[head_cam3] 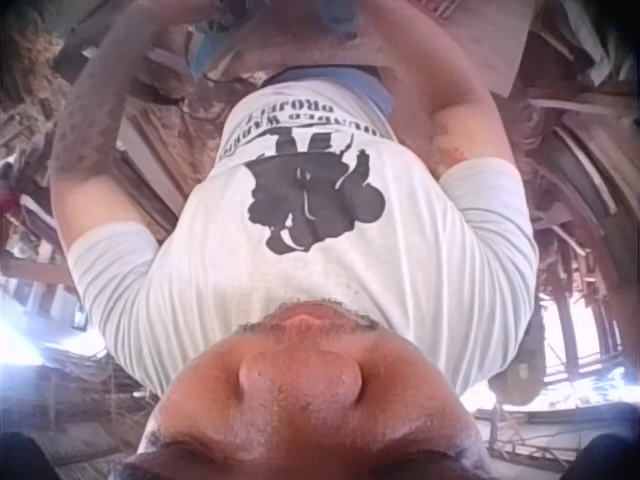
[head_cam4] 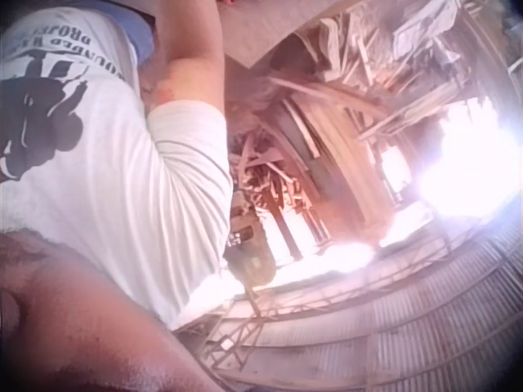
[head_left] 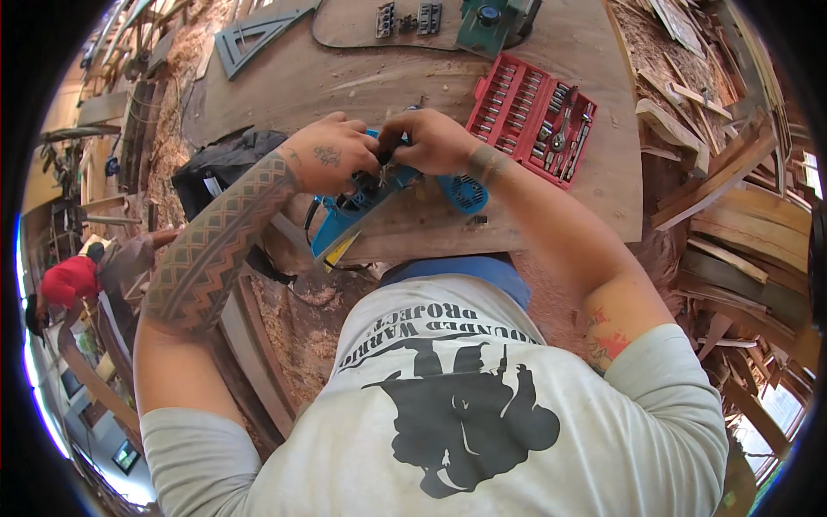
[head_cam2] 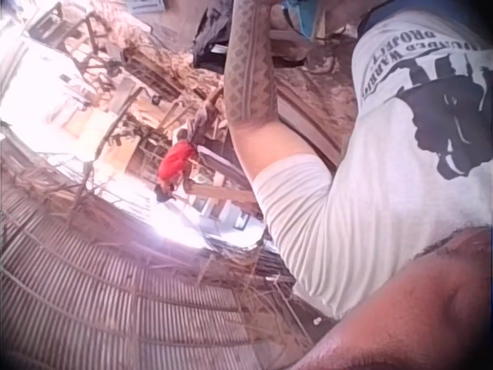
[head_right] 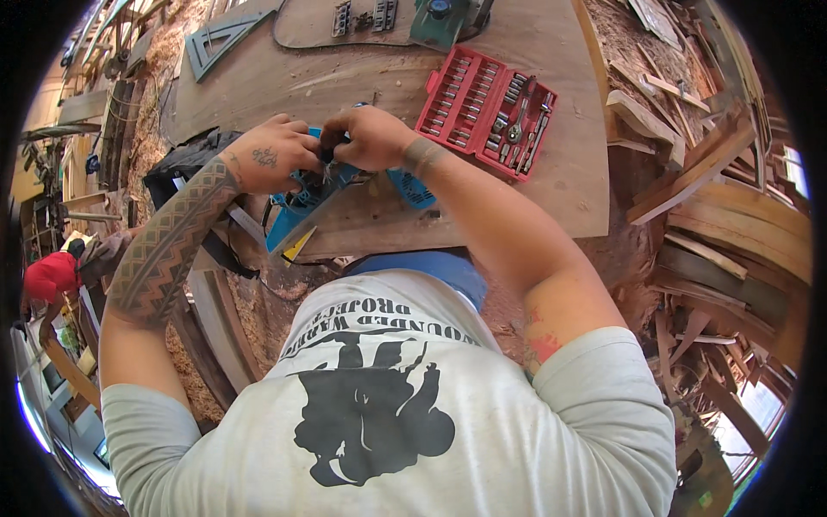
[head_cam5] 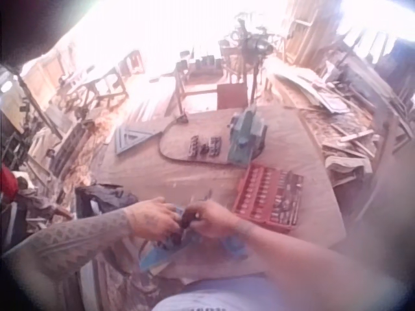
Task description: The person disassembles a blue electric planer on a wooden workbench, using a screwdriver to remove screws and extract internal components including a belt and carbon brushes.
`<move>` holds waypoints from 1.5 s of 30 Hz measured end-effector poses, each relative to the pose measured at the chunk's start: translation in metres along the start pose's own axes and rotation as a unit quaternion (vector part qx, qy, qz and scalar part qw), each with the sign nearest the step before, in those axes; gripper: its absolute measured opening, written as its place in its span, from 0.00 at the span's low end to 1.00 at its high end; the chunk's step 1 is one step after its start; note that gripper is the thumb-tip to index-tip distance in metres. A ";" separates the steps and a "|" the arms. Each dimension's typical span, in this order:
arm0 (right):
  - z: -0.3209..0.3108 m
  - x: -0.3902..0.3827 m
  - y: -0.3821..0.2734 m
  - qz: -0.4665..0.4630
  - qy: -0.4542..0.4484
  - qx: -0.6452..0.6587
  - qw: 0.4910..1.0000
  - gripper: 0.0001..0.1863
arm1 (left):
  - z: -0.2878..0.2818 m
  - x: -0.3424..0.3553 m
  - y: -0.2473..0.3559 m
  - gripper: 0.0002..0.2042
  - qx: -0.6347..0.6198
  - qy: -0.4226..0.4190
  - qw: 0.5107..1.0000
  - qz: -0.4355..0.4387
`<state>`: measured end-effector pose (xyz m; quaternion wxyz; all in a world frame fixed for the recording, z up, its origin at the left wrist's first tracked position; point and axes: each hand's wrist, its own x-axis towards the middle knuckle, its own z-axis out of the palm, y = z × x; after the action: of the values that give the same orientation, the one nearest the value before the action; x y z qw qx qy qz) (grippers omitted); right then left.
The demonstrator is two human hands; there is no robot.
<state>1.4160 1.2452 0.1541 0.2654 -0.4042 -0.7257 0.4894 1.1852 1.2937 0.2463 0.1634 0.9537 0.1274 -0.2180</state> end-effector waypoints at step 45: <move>0.008 0.018 0.017 -0.045 0.118 -0.284 0.950 0.13 | 0.042 0.013 -0.011 0.08 -0.222 0.070 0.972 -0.031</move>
<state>1.4061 1.2596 0.1355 0.2452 -0.4842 -0.8159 0.1994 1.1776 1.2907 0.2018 0.3553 0.9019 0.2132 -0.1223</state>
